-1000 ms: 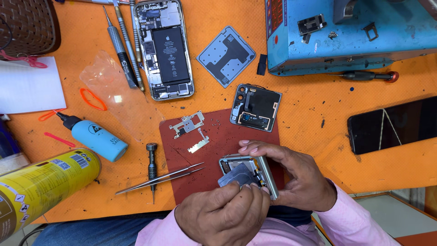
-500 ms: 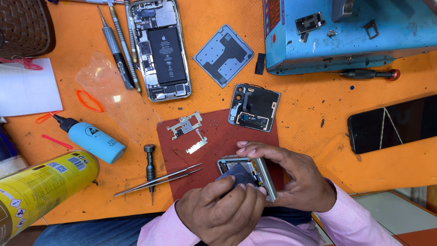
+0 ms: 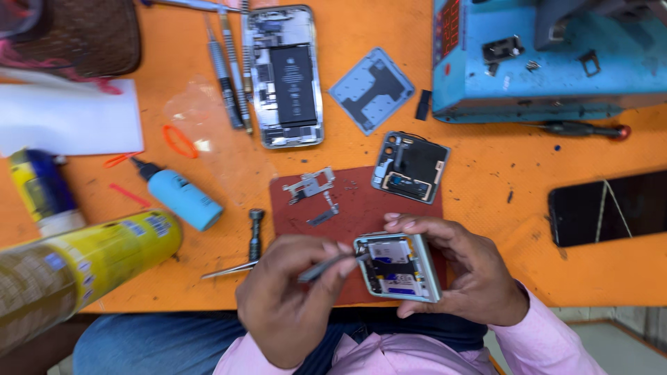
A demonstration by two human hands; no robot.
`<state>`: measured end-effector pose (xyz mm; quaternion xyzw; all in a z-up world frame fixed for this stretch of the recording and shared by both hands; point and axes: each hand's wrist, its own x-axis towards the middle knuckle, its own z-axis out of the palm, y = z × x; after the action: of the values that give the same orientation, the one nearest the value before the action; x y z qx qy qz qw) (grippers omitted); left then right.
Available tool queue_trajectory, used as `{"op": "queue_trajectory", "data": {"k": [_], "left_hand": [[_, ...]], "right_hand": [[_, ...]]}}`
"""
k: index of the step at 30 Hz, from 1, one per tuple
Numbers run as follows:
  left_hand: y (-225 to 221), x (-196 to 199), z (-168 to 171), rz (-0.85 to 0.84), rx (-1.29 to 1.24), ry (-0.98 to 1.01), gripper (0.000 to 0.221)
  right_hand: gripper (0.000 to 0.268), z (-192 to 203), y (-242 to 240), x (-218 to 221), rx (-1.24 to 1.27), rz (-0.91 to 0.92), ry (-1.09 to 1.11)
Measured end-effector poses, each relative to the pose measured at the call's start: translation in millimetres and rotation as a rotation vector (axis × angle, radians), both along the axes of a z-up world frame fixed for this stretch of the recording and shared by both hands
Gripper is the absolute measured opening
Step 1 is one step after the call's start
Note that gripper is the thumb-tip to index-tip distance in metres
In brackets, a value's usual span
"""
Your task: The person uses tweezers to peel back a black adhesive layer from the internal components of a disassembled mobile device and later uses a screwdriver to install a small internal component.
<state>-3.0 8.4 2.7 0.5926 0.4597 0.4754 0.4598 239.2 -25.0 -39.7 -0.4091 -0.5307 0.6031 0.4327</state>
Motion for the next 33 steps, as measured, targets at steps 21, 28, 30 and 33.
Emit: {"op": "queue_trajectory", "data": {"k": [21, 28, 30, 33], "left_hand": [[-23.1, -31.3, 9.2, 0.24, -0.394, -0.48, 0.017], [-23.8, -25.2, 16.9, 0.463, -0.333, -0.416, 0.022], [-24.6, -25.2, 22.1, 0.49, -0.324, -0.381, 0.027], [-27.4, -27.8, 25.6, 0.503, -0.308, -0.378, 0.034]], "right_hand": [[0.095, 7.1, -6.5, 5.4, -0.138, -0.075, 0.101], [0.095, 5.6, -7.3, 9.5, -0.105, -0.059, 0.083], [0.096, 6.6, -7.0, 9.9, -0.1, -0.049, 0.078], [0.095, 8.7, -8.2, 10.8, -0.115, -0.041, 0.117]]}}
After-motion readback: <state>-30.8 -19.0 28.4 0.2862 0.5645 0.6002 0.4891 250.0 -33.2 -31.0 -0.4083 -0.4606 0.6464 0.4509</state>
